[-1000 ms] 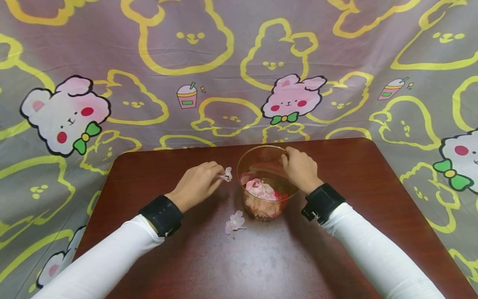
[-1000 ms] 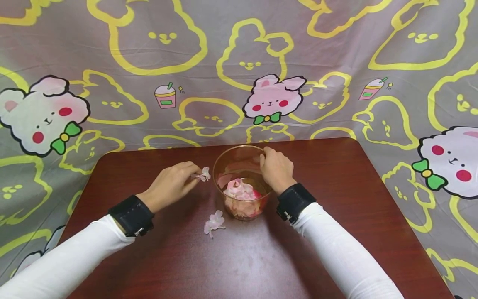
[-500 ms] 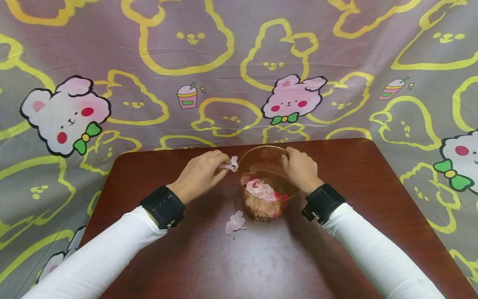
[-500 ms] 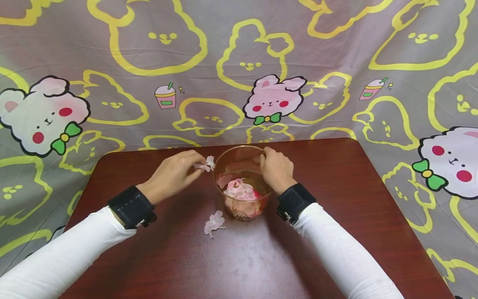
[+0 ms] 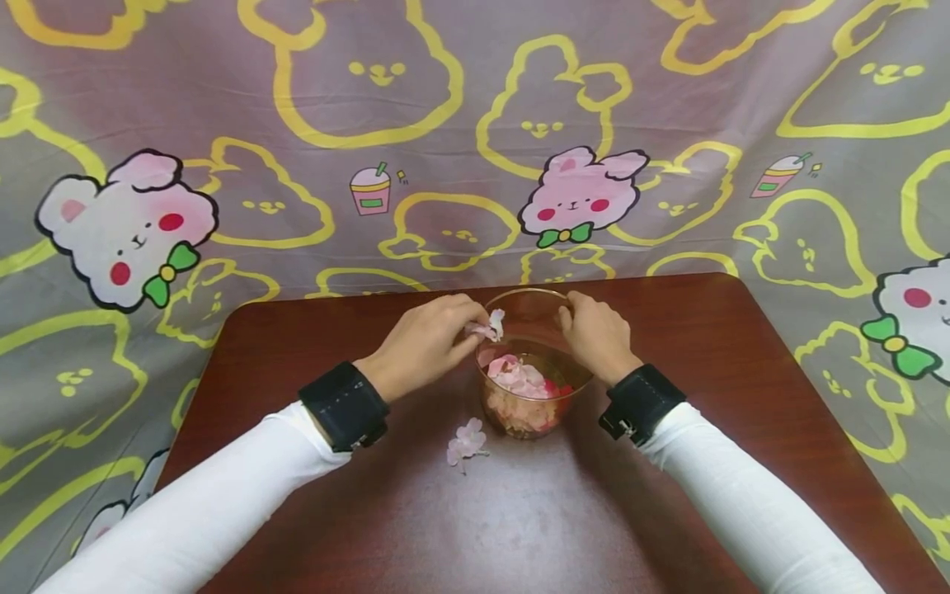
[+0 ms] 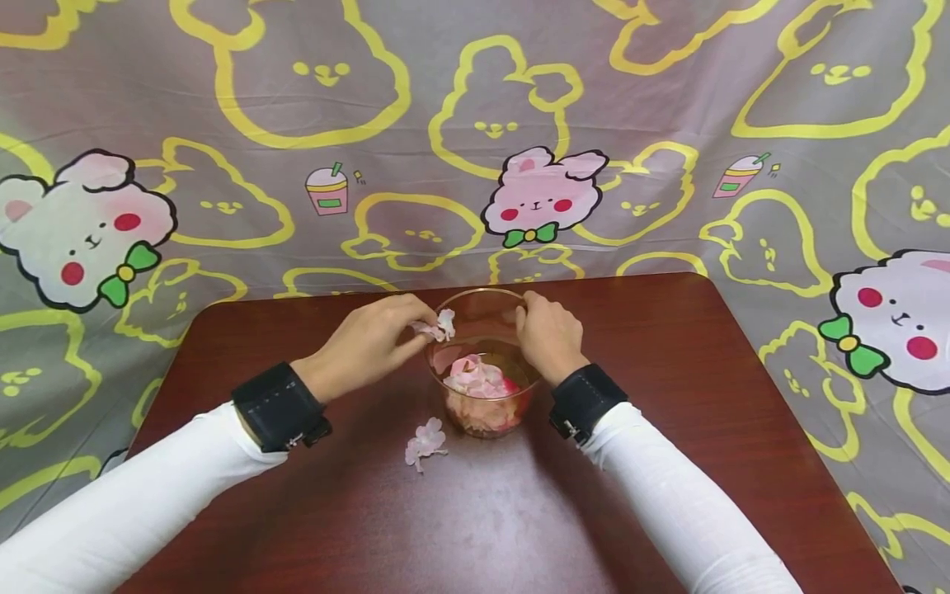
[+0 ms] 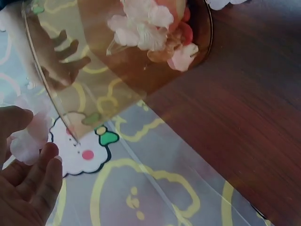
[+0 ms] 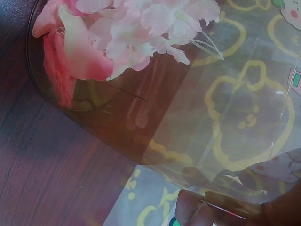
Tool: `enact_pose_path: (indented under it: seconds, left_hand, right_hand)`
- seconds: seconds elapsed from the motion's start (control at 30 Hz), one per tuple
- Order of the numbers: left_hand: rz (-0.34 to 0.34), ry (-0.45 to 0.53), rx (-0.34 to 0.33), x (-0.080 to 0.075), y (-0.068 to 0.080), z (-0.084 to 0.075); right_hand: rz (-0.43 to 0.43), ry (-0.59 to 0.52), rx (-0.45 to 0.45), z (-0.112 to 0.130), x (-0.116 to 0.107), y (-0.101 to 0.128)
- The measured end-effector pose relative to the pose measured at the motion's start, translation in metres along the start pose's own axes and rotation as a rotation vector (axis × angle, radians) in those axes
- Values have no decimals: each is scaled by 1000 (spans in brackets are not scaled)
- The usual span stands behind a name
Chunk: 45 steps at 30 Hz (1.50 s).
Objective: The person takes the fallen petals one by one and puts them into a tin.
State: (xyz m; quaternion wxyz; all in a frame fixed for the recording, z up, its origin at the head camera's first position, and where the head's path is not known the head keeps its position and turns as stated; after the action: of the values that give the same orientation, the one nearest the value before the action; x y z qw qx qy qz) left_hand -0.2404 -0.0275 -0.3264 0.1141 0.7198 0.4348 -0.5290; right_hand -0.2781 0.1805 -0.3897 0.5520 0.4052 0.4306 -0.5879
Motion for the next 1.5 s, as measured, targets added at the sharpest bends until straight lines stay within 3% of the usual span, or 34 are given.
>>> enact_pose_path:
  seconds: [0.37,0.67,1.0,1.2,1.5]
  left_hand:
    - [93,-49,74,25,-3,-17]
    - [133,-79,117,31,-4,-22]
    - [65,-12,90,23,-3,-19]
    - [-8,-35,71,14,-3,-15]
    - [-45,-72,-24,4,10,13]
  right_hand:
    - [-6,-6,-1,1,1,1]
    - [-14,0,-2,1,0,1]
    - [-5,-7,0,0,1,2]
    - [-8,0,2,-2,1,2]
    - [-11,-12,-7,0,2,2]
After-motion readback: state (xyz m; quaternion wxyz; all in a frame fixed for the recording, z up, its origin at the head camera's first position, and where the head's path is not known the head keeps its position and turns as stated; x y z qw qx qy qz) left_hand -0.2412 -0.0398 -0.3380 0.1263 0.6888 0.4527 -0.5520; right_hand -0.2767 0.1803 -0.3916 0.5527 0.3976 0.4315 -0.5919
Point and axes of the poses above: each hand's wrist, its own y-axis away from the middle knuckle, its own x-axis out of the palm, z = x × y, the point moved 7 cm from there along -y, towards the middle knuckle, and after that the axes turned 7 degrees about y, right-handed, at the moved point
